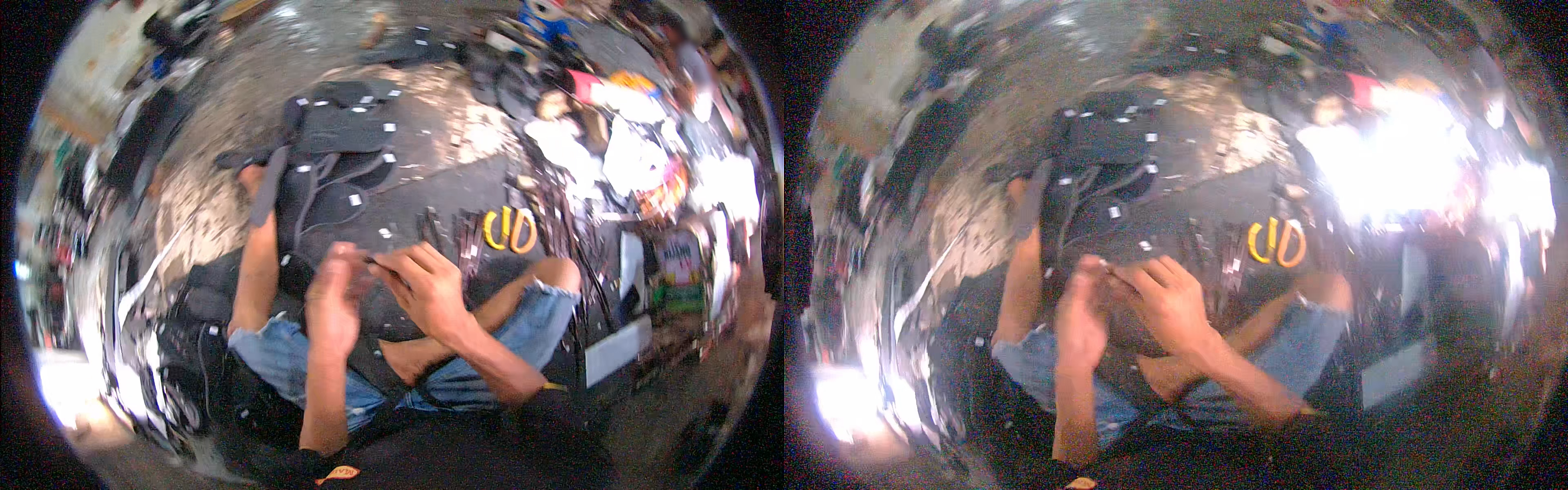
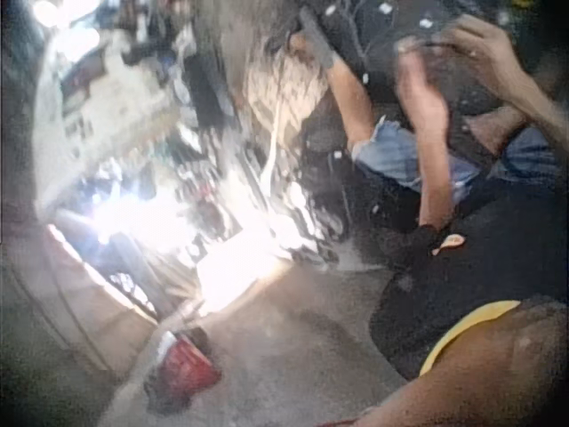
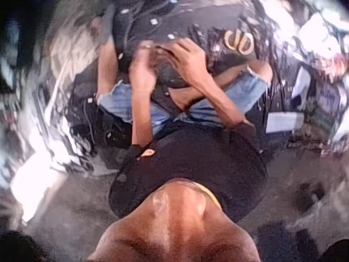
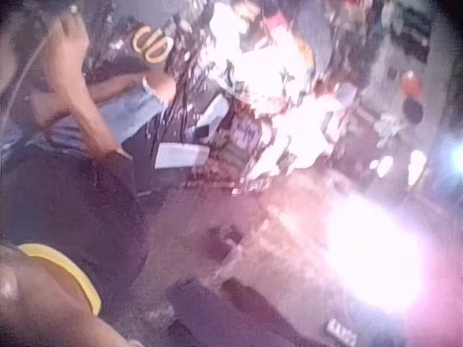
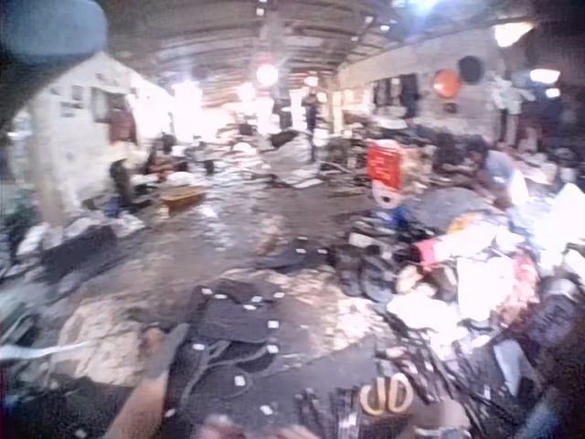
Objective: The person sits on the floor and assembles black sandals by inserting thin straps into pre-punched holes on the soles. They handle multiple sandals one at a time, threading and adjusting the straps by hand, then placing finished units aside.
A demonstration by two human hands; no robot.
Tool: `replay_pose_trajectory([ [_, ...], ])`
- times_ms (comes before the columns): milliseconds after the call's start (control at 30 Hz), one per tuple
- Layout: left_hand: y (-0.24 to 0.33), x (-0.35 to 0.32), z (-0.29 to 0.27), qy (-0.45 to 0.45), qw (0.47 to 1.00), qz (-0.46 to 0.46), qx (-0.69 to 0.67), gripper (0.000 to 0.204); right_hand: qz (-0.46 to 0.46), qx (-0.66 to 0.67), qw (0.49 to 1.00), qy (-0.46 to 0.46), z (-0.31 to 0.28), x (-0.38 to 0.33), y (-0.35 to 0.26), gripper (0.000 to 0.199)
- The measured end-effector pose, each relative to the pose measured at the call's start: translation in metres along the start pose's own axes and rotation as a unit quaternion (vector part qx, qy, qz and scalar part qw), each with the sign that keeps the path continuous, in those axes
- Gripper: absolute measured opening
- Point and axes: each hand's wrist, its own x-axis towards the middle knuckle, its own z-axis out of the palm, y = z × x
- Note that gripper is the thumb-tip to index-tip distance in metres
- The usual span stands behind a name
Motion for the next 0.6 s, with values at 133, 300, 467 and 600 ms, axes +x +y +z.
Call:
replay_pose_trajectory([
  [133, -0.088, 0.136, -0.229, 0.464, 0.662, 0.199, 0.554, 0.088, -0.079, -0.085, 0.990, -0.085, -0.002, 0.019, 0.022, 0.016],
  [300, -0.089, 0.143, -0.138, 0.328, 0.685, 0.134, 0.636, 0.111, -0.085, -0.153, 0.980, -0.095, -0.013, 0.009, 0.042, 0.023],
  [467, -0.057, 0.114, -0.102, 0.072, 0.897, 0.157, 0.406, 0.058, -0.067, -0.098, 0.991, -0.065, -0.009, 0.008, 0.044, 0.023],
  [600, 0.001, 0.036, -0.012, -0.031, 0.934, 0.133, 0.331, 0.035, 0.144, 0.045, 0.989, -0.007, -0.027, 0.013, 0.038, 0.017],
])
